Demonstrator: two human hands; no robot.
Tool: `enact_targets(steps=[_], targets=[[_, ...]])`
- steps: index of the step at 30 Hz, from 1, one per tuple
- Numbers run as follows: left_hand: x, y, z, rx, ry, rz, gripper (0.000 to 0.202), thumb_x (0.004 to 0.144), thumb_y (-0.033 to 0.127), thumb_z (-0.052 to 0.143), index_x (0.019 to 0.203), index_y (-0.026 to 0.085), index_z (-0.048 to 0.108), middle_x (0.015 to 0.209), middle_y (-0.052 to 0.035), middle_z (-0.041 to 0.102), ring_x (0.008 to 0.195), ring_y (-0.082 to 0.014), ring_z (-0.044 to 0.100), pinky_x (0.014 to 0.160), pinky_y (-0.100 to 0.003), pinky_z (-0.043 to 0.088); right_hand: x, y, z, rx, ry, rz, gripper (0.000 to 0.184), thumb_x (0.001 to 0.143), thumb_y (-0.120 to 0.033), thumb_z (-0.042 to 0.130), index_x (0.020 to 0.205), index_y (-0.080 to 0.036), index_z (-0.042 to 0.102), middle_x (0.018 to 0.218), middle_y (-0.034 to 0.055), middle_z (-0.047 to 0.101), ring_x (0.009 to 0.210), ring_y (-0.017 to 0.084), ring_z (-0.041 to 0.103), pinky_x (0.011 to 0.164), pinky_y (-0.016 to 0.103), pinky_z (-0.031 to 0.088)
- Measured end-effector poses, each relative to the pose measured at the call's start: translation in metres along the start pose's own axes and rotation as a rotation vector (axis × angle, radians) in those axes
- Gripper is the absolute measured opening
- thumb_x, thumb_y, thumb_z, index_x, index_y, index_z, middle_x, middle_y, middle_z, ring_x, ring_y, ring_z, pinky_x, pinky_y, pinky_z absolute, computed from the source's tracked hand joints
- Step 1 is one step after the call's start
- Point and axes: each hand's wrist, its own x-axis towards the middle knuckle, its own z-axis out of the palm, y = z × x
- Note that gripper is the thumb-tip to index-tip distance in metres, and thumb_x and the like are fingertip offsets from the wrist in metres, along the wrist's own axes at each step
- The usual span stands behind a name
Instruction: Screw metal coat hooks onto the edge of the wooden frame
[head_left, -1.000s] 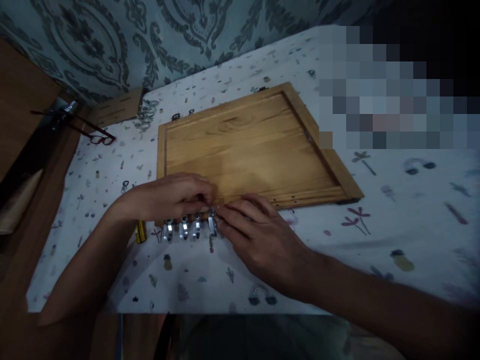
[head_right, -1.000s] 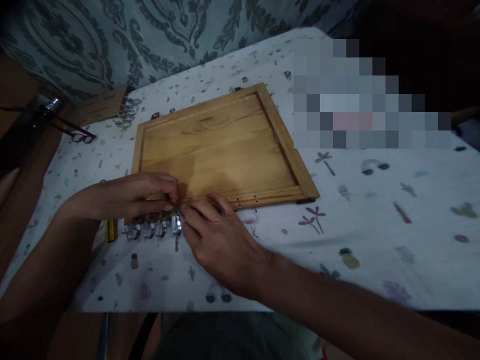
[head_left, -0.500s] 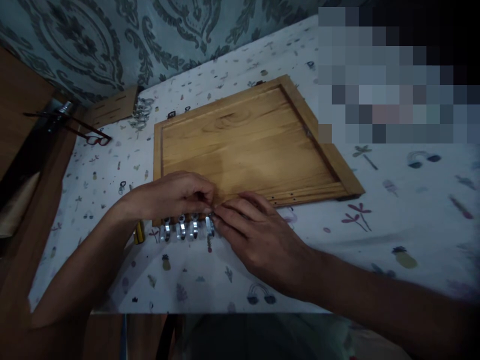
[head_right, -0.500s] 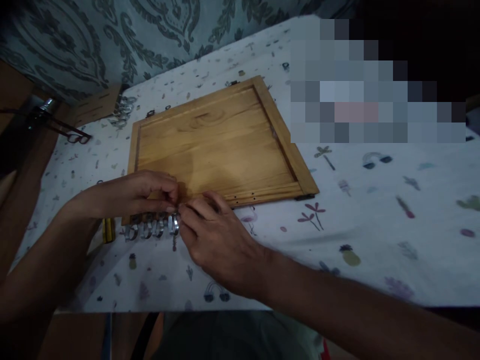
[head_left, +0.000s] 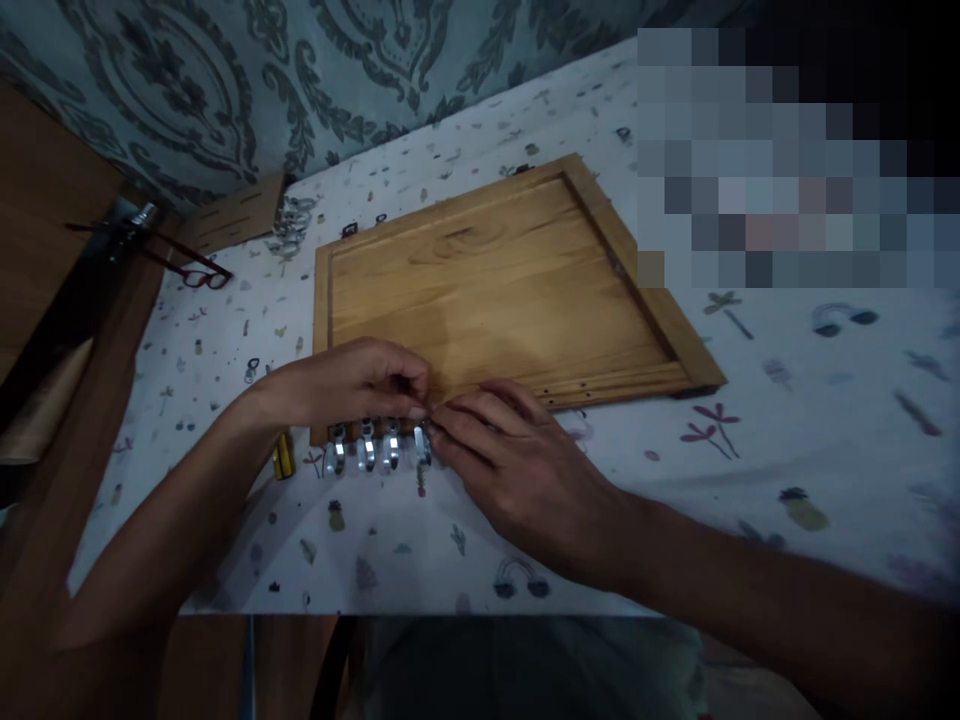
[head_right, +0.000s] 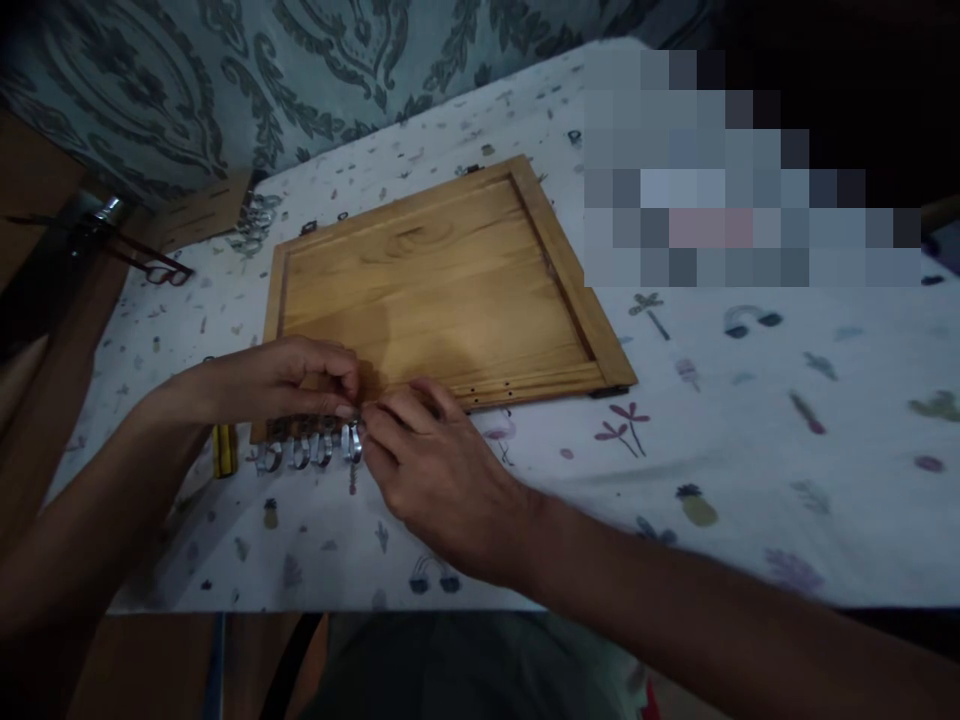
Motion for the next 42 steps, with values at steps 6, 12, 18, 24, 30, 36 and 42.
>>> enact_targets(steps=[6, 12, 18, 24, 30, 36, 42], targets=[[-0.010, 0.004, -0.002, 0.033, 0.073, 0.016, 0.025, 0.093, 0.037, 0.052, 0.085, 0.014, 0.060, 0.073, 0.0006, 0.055, 0.065, -0.0090, 0.049, 0.058, -0.019, 0.038, 0.000, 0.000, -0.001, -0.009, 0.000, 0.004, 0.026, 0.093, -0.009, 0.045, 0.102, -0.009, 0.070, 0.110, 0.0130, 0.070, 0.101, 0.025, 0.056, 0.097, 0.045, 0.044], [-0.052, -0.004, 0.014, 0.192, 0.632, 0.020, 0.020, 0.094, 0.036, 0.053, 0.095, 0.018, 0.063, 0.086, -0.0004, 0.062, 0.080, -0.0120, 0.057, 0.072, -0.022, 0.045, 0.000, 0.000, 0.001, 0.011, 0.006, 0.000, 0.023, 0.092, -0.009, 0.049, 0.102, -0.008, 0.070, 0.111, 0.0134, 0.070, 0.102, 0.025, 0.055, 0.097, 0.045, 0.044], [-0.107, -0.055, 0.043, 0.611, 0.937, -0.220, 0.027, 0.096, 0.027, 0.041, 0.115, 0.018, 0.059, 0.107, -0.0062, 0.060, 0.101, -0.0222, 0.057, 0.092, -0.036, 0.047, -0.002, 0.001, 0.002, 0.025, 0.016, 0.013, 0.026, 0.092, -0.006, 0.046, 0.101, -0.011, 0.071, 0.112, 0.0121, 0.071, 0.101, 0.024, 0.056, 0.095, 0.043, 0.045], [-0.133, -0.088, 0.073, 0.740, 0.832, -0.226, 0.047, 0.092, 0.012, 0.037, 0.133, 0.028, 0.052, 0.143, -0.0089, 0.048, 0.134, -0.0268, 0.045, 0.109, -0.048, 0.044, -0.002, 0.004, 0.003, 0.034, 0.025, -0.003, 0.027, 0.089, -0.004, 0.050, 0.107, -0.008, 0.070, 0.110, 0.0128, 0.071, 0.102, 0.025, 0.056, 0.091, 0.043, 0.046], [-0.142, -0.095, 0.077, 0.793, 0.755, -0.176, 0.043, 0.091, 0.014, 0.044, 0.130, 0.027, 0.057, 0.144, -0.0083, 0.053, 0.140, -0.0302, 0.043, 0.111, -0.055, 0.044, -0.004, 0.004, 0.001, 0.020, -0.007, -0.015, 0.027, 0.090, -0.006, 0.050, 0.108, -0.010, 0.070, 0.114, 0.0130, 0.070, 0.104, 0.026, 0.056, 0.090, 0.045, 0.047], [-0.155, -0.087, 0.072, 0.827, 0.657, -0.190, 0.036, 0.094, 0.016, 0.041, 0.118, 0.026, 0.066, 0.129, -0.0080, 0.066, 0.124, -0.0302, 0.060, 0.097, -0.048, 0.056, -0.004, 0.004, 0.001, 0.025, -0.004, -0.013, 0.026, 0.090, -0.006, 0.049, 0.107, -0.005, 0.069, 0.113, 0.0138, 0.071, 0.104, 0.027, 0.055, 0.091, 0.045, 0.047], [-0.152, -0.051, 0.069, 0.828, 1.036, -0.230, 0.032, 0.092, 0.023, 0.051, 0.122, 0.024, 0.057, 0.122, -0.0049, 0.066, 0.111, -0.0280, 0.064, 0.092, -0.045, 0.055, -0.002, 0.004, 0.003, 0.042, 0.001, -0.006, 0.025, 0.089, -0.004, 0.051, 0.108, -0.004, 0.069, 0.114, 0.0134, 0.070, 0.104, 0.027, 0.054, 0.094, 0.044, 0.044]])
